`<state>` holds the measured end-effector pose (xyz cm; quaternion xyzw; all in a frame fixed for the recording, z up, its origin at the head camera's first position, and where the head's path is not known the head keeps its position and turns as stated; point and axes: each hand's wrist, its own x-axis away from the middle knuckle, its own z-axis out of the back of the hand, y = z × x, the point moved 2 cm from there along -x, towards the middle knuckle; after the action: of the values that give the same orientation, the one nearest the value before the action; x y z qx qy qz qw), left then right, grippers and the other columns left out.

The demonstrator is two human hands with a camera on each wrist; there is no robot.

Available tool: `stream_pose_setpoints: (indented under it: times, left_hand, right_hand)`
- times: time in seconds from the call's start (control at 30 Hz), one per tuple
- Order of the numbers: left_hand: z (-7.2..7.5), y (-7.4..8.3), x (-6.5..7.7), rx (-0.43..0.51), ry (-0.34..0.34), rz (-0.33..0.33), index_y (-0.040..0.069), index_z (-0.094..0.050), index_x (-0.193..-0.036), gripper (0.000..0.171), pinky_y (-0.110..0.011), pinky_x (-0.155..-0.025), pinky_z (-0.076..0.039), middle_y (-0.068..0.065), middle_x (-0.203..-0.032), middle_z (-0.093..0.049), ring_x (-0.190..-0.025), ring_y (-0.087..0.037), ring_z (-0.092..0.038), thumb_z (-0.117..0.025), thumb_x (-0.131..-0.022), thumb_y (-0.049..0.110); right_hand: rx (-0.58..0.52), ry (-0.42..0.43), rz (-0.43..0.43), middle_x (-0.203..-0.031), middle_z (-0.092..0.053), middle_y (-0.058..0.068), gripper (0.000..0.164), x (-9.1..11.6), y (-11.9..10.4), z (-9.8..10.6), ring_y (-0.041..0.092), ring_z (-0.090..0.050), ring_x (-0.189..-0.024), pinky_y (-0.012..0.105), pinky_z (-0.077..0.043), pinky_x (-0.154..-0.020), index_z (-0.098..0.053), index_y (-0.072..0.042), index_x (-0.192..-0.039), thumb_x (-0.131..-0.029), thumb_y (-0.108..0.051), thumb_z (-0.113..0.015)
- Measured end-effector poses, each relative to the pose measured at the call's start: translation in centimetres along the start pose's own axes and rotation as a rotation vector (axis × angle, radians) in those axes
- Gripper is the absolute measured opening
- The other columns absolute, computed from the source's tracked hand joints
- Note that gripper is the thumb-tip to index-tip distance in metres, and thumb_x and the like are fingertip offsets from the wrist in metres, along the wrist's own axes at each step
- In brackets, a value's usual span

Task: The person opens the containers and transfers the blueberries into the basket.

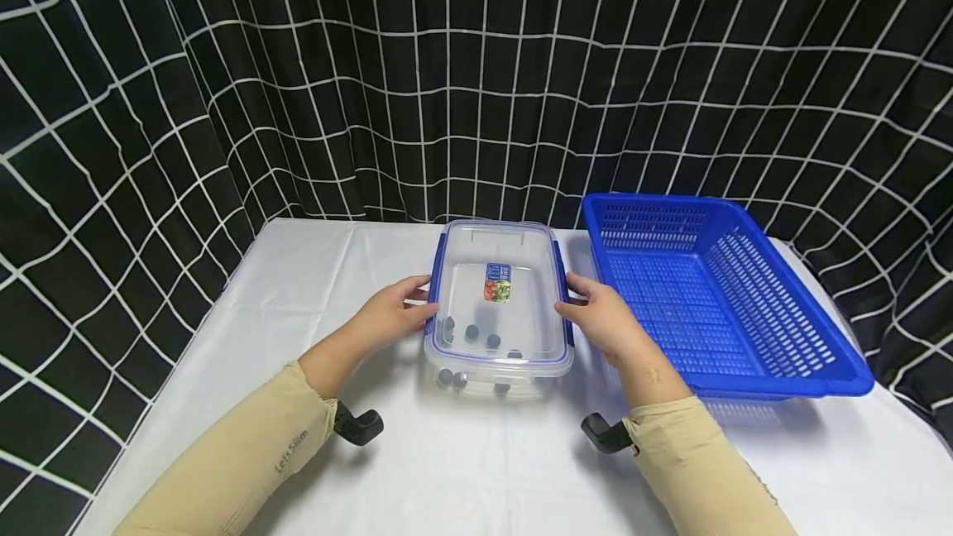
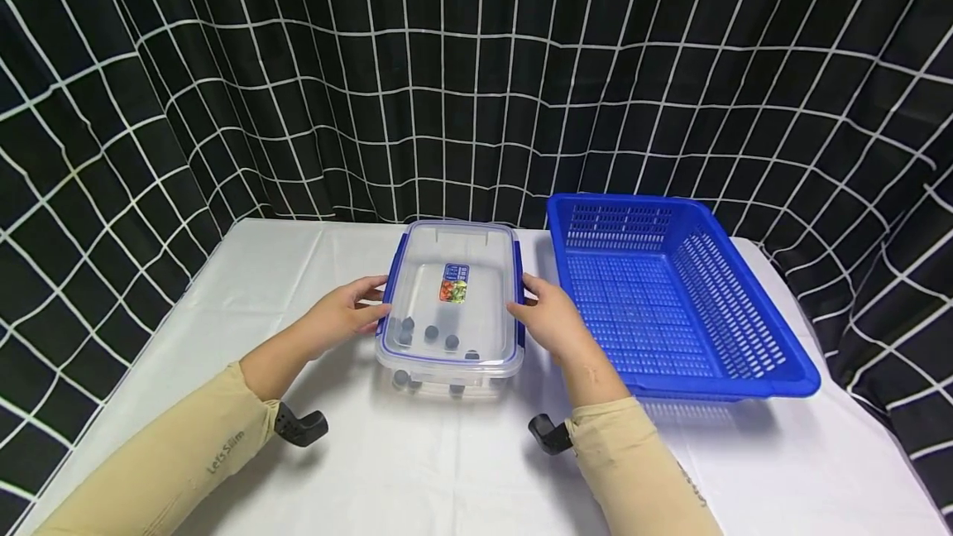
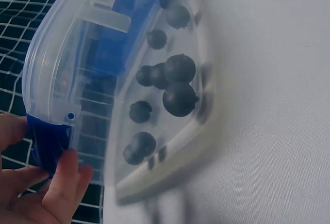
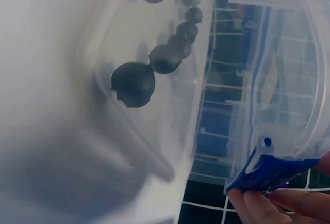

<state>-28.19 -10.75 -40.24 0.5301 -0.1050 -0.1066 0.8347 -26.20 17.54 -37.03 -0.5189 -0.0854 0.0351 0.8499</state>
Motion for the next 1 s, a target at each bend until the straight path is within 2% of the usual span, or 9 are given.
stream_pose_setpoints:
  times: [0.23,0.37,0.5,0.7,1.0]
  left_hand:
    - [-0.1,-0.4,-0.2,0.047,0.021,0.057,0.006,-0.038,-0.137,0.052,-0.027,-0.078,-0.055,-0.017,-0.117,-0.055,-0.101,-0.025,-0.059,-0.057,-0.090,0.014]
    - [-0.2,-0.6,-0.3,0.081,0.023,0.060,0.004,-0.039,-0.136,0.049,-0.030,-0.077,-0.056,-0.017,-0.111,-0.056,-0.097,-0.024,-0.061,-0.055,-0.091,0.010]
    - [-0.1,-0.7,-0.4,0.115,0.018,0.072,0.004,-0.039,-0.137,0.049,-0.031,-0.077,-0.056,-0.016,-0.109,-0.057,-0.097,-0.024,-0.061,-0.055,-0.091,0.009]
    - [0.0,-0.7,-0.4,0.138,0.007,0.086,0.005,-0.038,-0.137,0.048,-0.031,-0.077,-0.056,-0.017,-0.108,-0.059,-0.098,-0.025,-0.061,-0.053,-0.092,0.010]
    - [-0.3,-0.6,-0.5,0.133,0.014,0.122,0.007,-0.036,-0.139,0.052,-0.032,-0.077,-0.056,-0.017,-0.112,-0.059,-0.100,-0.026,-0.061,-0.053,-0.093,0.023]
  right_hand:
    - [0.075,0.033,0.013,-0.136,-0.037,0.028,0.051,0.0,0.5,0.1,0.038,-0.033,-0.128,0.048,-0.029,-0.107,-0.028,0.010,-0.137,-0.092,-0.006,-0.046]
    - [0.056,0.061,0.029,-0.132,-0.041,0.030,0.046,0.0,0.7,0.1,0.038,-0.039,-0.124,0.045,-0.035,-0.104,-0.032,0.013,-0.134,-0.092,-0.003,-0.043]
    - [0.047,0.116,0.043,-0.125,-0.047,0.031,0.042,-0.3,1.0,-0.2,0.037,-0.048,-0.115,0.042,-0.043,-0.098,-0.038,0.014,-0.129,-0.091,-0.002,-0.044]
    - [0.059,0.215,0.011,-0.121,-0.053,0.026,0.039,-0.6,1.7,-0.9,0.033,-0.055,-0.103,0.040,-0.048,-0.091,-0.045,0.008,-0.128,-0.092,-0.007,-0.044]
    - [-0.020,0.261,-0.005,-0.128,-0.049,0.024,0.039,-0.6,2.4,-1.6,0.033,-0.045,-0.120,0.042,-0.039,-0.102,-0.044,0.007,-0.130,-0.094,-0.009,-0.042]
